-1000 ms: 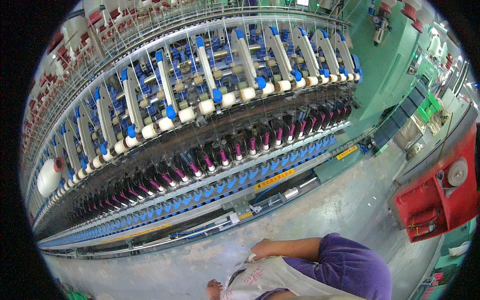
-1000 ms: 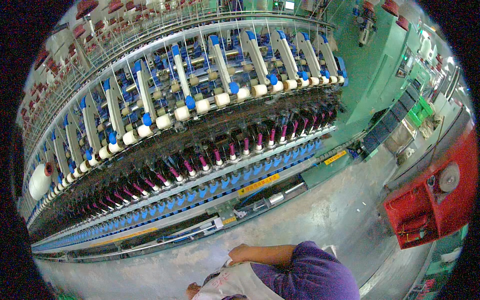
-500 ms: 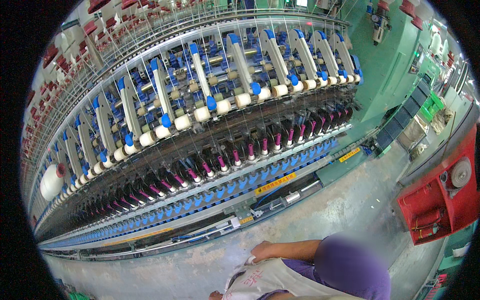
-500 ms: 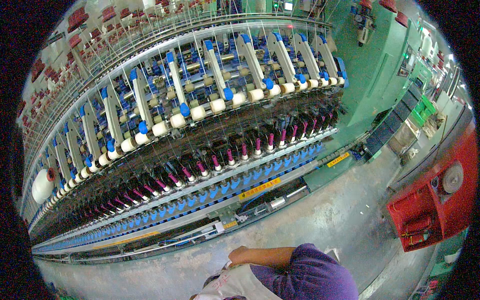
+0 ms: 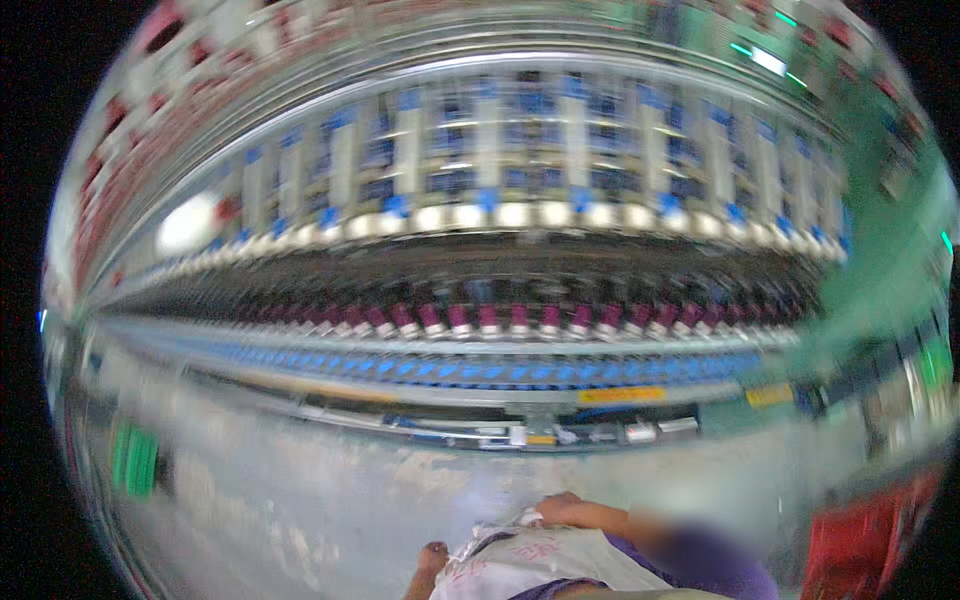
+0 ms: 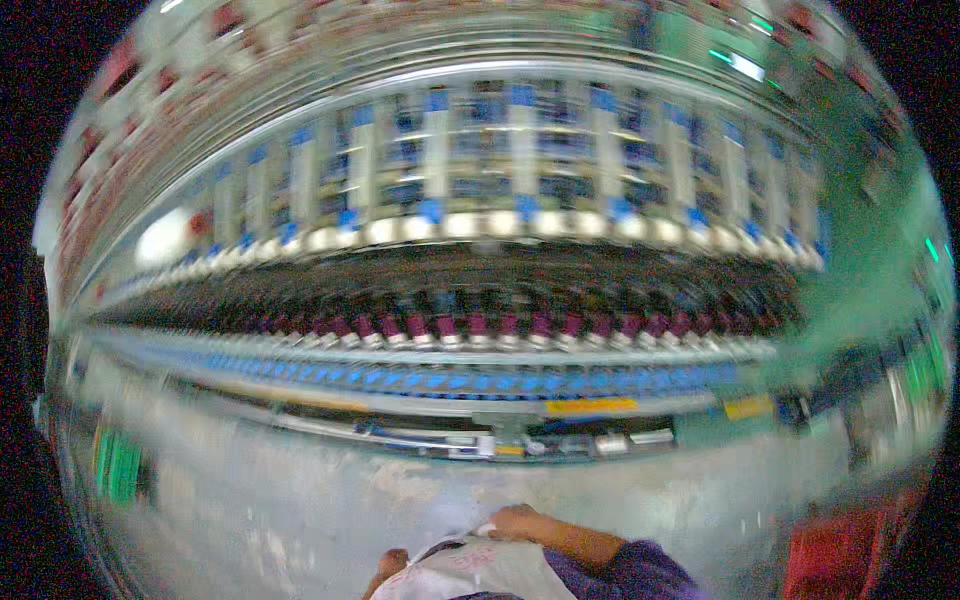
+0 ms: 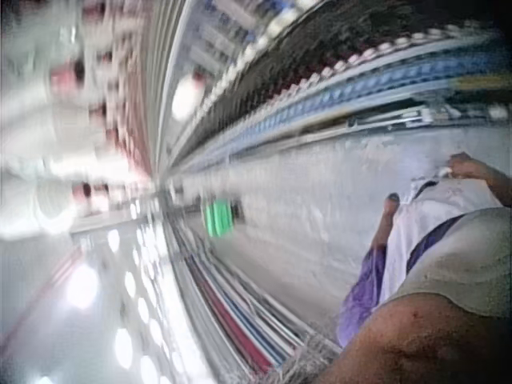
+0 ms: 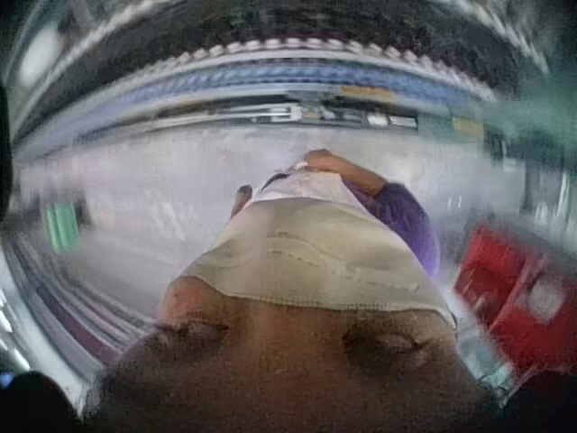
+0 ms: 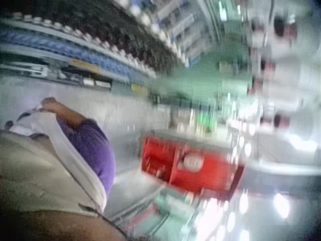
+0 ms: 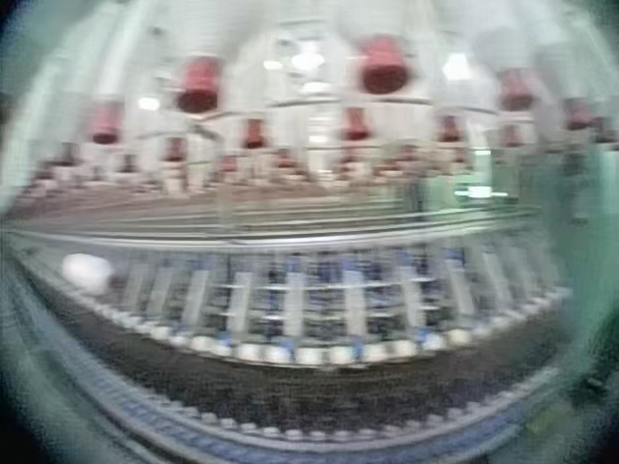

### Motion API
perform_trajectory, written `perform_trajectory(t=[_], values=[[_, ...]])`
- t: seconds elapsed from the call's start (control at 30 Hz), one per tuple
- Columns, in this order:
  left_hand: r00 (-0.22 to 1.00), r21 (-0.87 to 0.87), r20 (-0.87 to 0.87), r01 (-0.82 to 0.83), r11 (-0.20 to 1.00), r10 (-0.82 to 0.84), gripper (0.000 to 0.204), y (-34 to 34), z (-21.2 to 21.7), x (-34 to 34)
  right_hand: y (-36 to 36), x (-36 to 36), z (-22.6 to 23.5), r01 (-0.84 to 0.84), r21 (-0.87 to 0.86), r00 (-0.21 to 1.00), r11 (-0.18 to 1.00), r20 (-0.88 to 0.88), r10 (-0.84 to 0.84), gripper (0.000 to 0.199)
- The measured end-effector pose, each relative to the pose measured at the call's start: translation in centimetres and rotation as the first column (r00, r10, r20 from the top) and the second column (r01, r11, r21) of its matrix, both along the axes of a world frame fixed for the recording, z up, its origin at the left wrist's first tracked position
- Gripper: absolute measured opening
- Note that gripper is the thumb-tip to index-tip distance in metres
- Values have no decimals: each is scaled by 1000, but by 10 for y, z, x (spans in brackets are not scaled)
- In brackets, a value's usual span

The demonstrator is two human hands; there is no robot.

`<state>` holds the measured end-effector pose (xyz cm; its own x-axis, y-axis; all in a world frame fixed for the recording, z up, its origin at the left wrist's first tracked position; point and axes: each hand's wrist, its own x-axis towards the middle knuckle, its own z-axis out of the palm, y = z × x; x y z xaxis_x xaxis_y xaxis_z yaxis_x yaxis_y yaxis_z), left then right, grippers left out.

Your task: The person walks along a row of spinning machines and repeatedly threads yarn through guides and onto bobbins. They use both hands to guide the thread and occasionally carry a spare bobbin while moving between stations.

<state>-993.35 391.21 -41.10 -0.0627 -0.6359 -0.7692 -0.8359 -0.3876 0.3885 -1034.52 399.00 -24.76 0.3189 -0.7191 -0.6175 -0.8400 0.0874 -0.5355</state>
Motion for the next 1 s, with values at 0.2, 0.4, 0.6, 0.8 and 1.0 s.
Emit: perform_trajectory(t=[0.2, 0.4, 0.6, 0.8, 1.0], values=[[993, -108, -64, -109, 988, 102, 41, 18, -12, 46, -47, 47, 7, -190, -51, 973, 980, -145, 181, 52], [908, -120, -64, -419, 900, 414, 39, 24, -5, 135, -146, 126, 20, -220, -231, 969, 948, -163, 185, 50], [824, -249, 87, -526, 813, 560, 35, 49, -16, 317, -260, 309, 26, -485, -372, 874, 791, -180, 451, 44], [876, 20, 478, 63, 998, -65, 28, 51, -2, 526, -332, 550, 41, -591, -423, 764, 687, -21, 645, 39], [947, -280, 113, -260, 924, 301, 27, -135, -22, 659, -485, 687, 70, -619, -259, 785, 741, -218, 579, 41]])
